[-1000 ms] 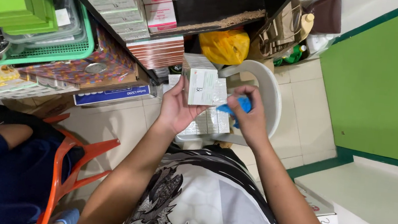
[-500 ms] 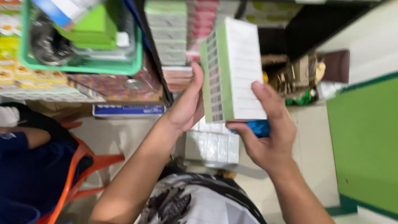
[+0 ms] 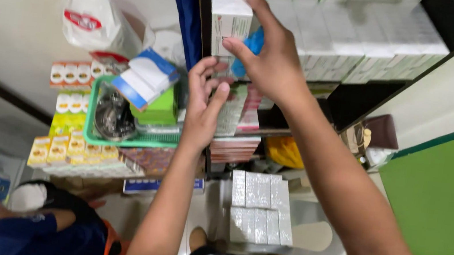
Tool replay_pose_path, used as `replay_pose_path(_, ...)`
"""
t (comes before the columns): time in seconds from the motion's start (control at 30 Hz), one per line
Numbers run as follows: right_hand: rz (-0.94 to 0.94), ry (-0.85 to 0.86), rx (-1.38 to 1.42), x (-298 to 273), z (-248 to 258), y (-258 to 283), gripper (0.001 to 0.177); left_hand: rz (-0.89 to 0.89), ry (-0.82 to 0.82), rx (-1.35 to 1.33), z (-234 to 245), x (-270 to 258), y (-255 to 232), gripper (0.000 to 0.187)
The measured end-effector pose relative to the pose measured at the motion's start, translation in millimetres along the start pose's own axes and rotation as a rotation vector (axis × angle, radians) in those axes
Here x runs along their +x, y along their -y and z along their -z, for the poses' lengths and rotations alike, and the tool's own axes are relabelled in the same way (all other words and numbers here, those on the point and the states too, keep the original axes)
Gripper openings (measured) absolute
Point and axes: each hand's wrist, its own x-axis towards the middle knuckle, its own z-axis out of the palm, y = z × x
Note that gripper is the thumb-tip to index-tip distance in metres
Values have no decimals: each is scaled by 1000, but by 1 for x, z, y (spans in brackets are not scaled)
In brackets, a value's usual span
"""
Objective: The person repeatedly picks up small white boxes from a stack on a white plastic chair, wipes them with a blue cloth, and places them onto a shelf. The task involves handling multiple identical boxes one by one in a repetitive cleaning motion.
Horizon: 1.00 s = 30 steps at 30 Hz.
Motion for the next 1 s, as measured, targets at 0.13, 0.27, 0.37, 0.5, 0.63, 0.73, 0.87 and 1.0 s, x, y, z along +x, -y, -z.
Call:
replay_pose_path(0.13,-48,-18,7,9,-9,-15,81,-6,17,-72,0,2,-1,41)
replay_pose_path(0.27,-38,-21,-114,4,-16,-33,104,47,-2,-109,-5,1,4,44)
replay_pose_path(0.37,-1,-116,-107,-21,-5,-25,117,85,-60,-110,-12,-14,12,39)
replay_pose_path(0.5,-30,-258,61,-86,18,2,82,206,-136,-51,-19,-48,38,28)
replay_pose_path(0.63,-262,-311,125,-204,-8,-50,63,363,-132,-12,-24,-110,111,29)
replay_pose_path(0.73,-589,-220,183,-310,-40,-95,56,568,-90,-59,-23,-166,155,24)
replay_pose_path(0.87,-938,-49,65,-467,-76,-150,41,850,-323,-222,-38,-230,216,25)
replay_pose_path(1.0,-1276,82,1,-590,-104,-166,38,914,-204,433,-11,-302,317,64)
